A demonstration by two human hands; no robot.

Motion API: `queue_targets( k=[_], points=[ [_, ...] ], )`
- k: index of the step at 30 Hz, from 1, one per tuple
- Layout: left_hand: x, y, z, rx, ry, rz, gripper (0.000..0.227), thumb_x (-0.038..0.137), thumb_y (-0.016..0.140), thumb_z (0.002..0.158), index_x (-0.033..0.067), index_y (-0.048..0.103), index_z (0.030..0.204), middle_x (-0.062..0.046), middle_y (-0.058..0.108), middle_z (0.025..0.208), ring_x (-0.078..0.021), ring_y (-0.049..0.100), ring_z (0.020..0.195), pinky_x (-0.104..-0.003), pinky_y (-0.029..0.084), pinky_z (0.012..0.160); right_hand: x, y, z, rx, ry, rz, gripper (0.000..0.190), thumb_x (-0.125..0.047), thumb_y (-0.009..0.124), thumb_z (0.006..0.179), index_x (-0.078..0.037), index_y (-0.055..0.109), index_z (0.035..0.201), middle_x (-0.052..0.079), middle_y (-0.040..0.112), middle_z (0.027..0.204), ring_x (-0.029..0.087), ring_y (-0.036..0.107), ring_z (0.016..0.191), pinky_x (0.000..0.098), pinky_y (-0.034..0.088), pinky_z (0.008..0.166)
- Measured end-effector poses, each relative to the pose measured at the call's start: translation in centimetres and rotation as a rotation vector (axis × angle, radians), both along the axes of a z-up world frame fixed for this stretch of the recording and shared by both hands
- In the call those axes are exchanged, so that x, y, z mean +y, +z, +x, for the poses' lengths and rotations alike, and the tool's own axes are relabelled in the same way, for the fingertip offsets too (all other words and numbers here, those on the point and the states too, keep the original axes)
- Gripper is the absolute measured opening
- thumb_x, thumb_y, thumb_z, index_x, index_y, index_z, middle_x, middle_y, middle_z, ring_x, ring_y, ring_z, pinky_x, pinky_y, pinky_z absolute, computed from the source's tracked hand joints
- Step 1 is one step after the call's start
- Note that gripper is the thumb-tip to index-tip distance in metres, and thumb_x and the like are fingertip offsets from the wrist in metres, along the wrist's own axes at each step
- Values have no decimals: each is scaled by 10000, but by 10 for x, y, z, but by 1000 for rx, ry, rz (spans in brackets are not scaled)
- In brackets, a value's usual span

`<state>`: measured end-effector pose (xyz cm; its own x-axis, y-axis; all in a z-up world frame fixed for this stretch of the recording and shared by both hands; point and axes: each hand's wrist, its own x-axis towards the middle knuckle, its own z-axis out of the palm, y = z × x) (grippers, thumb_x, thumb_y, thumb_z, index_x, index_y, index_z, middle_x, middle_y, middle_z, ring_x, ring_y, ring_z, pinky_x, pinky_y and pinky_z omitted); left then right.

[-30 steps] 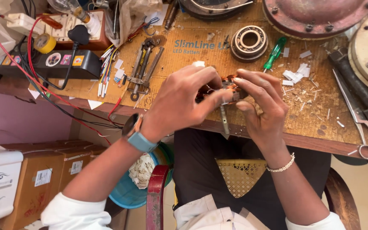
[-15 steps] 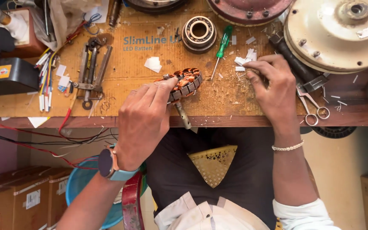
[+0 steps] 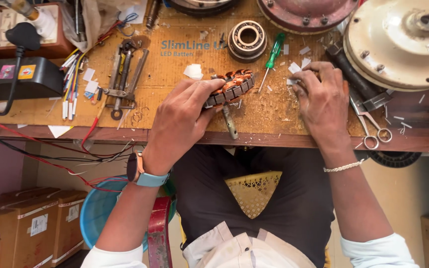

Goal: The person inserts small white plastic spacers into the slots of a motor armature, using shears to trim the spacers as needed. The person repeatedly picks up spacers, trims them, and places them into the armature slots.

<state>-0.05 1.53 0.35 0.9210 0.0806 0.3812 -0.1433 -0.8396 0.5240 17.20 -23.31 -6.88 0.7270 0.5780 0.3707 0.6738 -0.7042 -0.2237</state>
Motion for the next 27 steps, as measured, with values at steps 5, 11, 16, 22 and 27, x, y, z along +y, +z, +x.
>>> queue_targets(
  k=[5,11,16,22,27],
  points=[
    [-2,12,2,-211,-53,117,585,409,768,934,113,590,1407,-92,564,1441,-330,471,1355,-484,397,1146,-1,-4,3,27,20,28,132,-163,778,950,-105,740,1062,77,637,1270,284,588,1185,442,496,1025],
    [-15,25,-25,-369,87,7,329,328,747,985,137,688,1247,-43,652,1283,-260,582,1196,-407,473,1052,-6,9,-7,73,124,169,106,-83,766,968,-61,709,1054,88,724,1126,251,678,1032,412,545,902],
    [-69,5,-42,-228,49,-282,157,156,761,967,108,712,1108,-56,730,1060,-234,707,972,-344,568,869,-19,28,-52,211,214,419,194,26,772,900,-25,734,1083,120,740,1032,232,723,938,345,576,800],
    [-117,-35,-25,-93,-5,-663,287,99,737,917,6,669,1179,-131,711,1104,-283,708,1002,-358,572,861,-26,36,-108,392,192,497,208,59,783,827,-13,731,1015,111,749,974,191,738,881,286,572,785],
    [-125,-50,-28,30,73,-751,149,77,741,924,26,693,1055,-100,732,1013,-247,728,906,-344,571,755,-23,30,-129,406,94,531,185,47,788,828,6,731,999,114,743,968,184,733,867,267,565,773]
  ],
)
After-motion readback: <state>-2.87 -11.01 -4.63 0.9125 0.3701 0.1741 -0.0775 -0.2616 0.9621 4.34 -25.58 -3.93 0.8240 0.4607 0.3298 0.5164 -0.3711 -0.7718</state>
